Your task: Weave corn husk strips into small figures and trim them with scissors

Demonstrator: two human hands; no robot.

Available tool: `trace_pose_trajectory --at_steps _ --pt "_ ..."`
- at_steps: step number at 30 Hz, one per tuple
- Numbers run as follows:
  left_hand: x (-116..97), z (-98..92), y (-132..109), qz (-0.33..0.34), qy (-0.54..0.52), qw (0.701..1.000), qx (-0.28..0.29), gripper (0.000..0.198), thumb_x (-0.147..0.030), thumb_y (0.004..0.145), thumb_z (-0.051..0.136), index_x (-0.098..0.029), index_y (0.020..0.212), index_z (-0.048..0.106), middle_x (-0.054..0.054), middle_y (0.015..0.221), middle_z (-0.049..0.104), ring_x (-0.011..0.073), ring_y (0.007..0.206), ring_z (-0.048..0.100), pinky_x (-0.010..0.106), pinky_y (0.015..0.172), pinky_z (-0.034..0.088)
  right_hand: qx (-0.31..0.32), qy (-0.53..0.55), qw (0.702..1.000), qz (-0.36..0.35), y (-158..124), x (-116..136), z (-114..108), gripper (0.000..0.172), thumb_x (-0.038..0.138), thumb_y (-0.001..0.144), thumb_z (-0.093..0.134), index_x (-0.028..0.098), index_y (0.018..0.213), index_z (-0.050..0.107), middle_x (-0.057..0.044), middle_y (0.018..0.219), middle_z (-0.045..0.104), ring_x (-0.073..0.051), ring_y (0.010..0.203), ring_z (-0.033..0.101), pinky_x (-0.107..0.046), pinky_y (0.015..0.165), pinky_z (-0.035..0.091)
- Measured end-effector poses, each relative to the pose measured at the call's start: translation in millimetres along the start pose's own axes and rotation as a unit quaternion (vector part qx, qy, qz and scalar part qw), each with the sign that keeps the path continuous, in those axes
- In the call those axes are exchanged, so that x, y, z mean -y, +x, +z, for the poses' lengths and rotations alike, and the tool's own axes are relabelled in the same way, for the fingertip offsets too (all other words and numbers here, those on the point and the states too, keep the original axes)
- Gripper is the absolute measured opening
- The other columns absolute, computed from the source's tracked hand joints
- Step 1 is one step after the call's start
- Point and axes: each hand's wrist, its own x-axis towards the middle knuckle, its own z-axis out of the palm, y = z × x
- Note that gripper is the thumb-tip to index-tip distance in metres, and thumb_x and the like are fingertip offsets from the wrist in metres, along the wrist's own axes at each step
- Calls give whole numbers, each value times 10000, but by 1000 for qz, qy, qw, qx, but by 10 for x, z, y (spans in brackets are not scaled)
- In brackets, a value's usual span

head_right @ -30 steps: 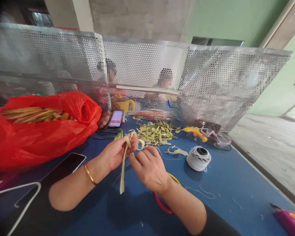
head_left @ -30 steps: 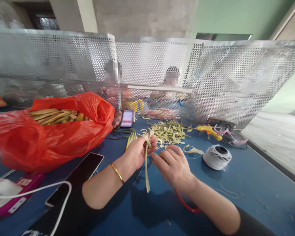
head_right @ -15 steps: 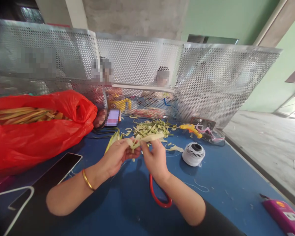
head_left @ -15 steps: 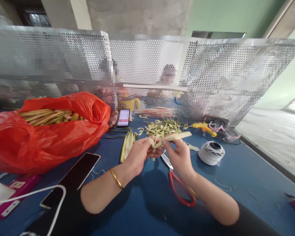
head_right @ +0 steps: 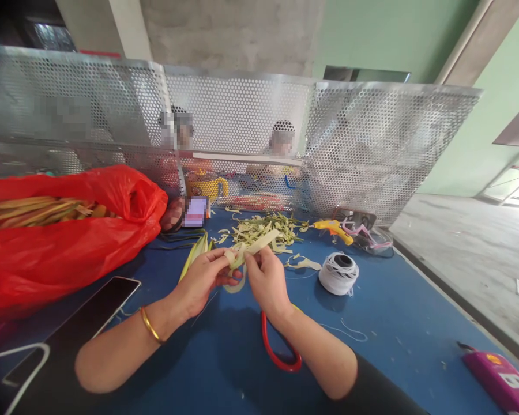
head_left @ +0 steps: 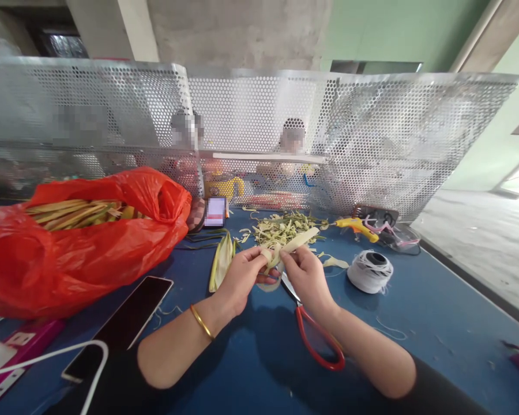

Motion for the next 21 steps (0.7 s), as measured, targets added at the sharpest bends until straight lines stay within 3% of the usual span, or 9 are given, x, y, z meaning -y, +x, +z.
trace_pose_trajectory --at_steps 6,13,21 --pt "-12 -1 2 -23 -25 999 3 69 -185 701 684 -119 721 681 22 638 646 108 482 596 202 428 491 -11 19 1000 -9 23 -87 12 224 405 804 535 192 751 575 -19 709 621 -165 655 566 -272 599 426" --pt "-7 16 15 -75 -91 993 4 110 -99 773 573 -104 788 682 54 669 675 108 505 596 203 440 500 3 100 994 47 -11 -48 63 231 430 793 554 205 753 524 43 563 545 -117 456 510 -236 440 416" --pt "16 1 21 -43 -135 989 49 162 -105 660 610 -118 788 708 39 711 665 135 617 615 233 505 519 5 148 983 104 8 81 29 263 452 722 597 199 772 542 63 481 552 -107 347 475 -223 349 372"
